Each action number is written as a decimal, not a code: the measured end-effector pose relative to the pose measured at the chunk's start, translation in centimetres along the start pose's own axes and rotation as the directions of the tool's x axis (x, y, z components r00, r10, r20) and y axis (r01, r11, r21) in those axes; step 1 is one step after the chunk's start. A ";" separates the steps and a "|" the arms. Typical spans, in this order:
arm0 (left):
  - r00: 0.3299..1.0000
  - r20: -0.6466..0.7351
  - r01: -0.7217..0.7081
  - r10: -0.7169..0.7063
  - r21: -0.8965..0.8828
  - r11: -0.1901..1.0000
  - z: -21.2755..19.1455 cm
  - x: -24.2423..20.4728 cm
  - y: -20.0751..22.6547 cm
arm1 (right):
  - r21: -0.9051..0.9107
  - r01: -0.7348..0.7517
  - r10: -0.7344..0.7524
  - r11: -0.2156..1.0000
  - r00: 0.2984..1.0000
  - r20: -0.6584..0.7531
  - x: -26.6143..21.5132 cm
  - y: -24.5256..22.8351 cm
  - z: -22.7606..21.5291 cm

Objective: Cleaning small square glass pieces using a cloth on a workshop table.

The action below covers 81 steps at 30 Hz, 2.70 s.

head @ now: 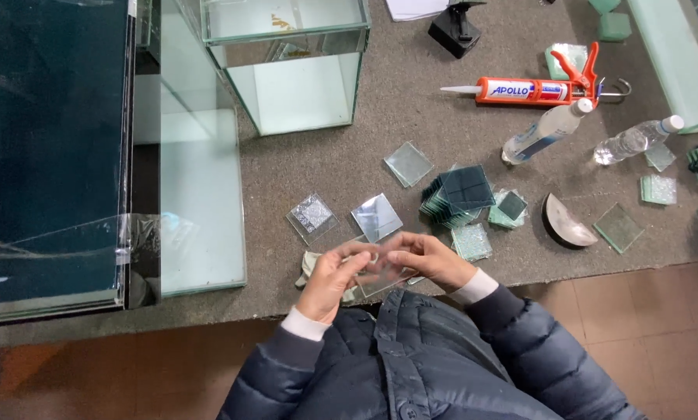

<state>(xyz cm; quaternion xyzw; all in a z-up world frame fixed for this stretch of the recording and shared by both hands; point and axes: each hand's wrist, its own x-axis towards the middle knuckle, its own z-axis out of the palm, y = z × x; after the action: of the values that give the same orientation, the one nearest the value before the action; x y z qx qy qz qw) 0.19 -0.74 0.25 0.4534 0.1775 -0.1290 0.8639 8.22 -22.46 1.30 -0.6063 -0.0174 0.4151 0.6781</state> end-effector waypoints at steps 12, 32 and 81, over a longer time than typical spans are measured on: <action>0.977 0.166 -0.142 0.136 0.975 -0.170 -15.0 7.9 -17.7 | 0.053 0.090 -0.046 0.995 0.833 -0.551 -4.3 6.2 -4.7; 0.851 0.488 -0.524 0.194 0.816 0.245 5.0 1.8 1.0 | -0.577 0.239 -0.398 0.781 0.902 -0.166 -8.4 -1.9 0.2; 0.988 -0.090 -0.124 0.125 0.018 0.992 10.4 -0.5 -1.0 | 0.315 0.537 -0.269 0.783 0.748 -0.607 -3.0 0.6 3.0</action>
<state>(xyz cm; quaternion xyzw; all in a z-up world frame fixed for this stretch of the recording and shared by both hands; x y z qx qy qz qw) 1.32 -9.90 5.19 0.4741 0.1870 -0.0552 0.8586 4.37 -21.83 3.00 -0.4936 0.1370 0.0601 0.8567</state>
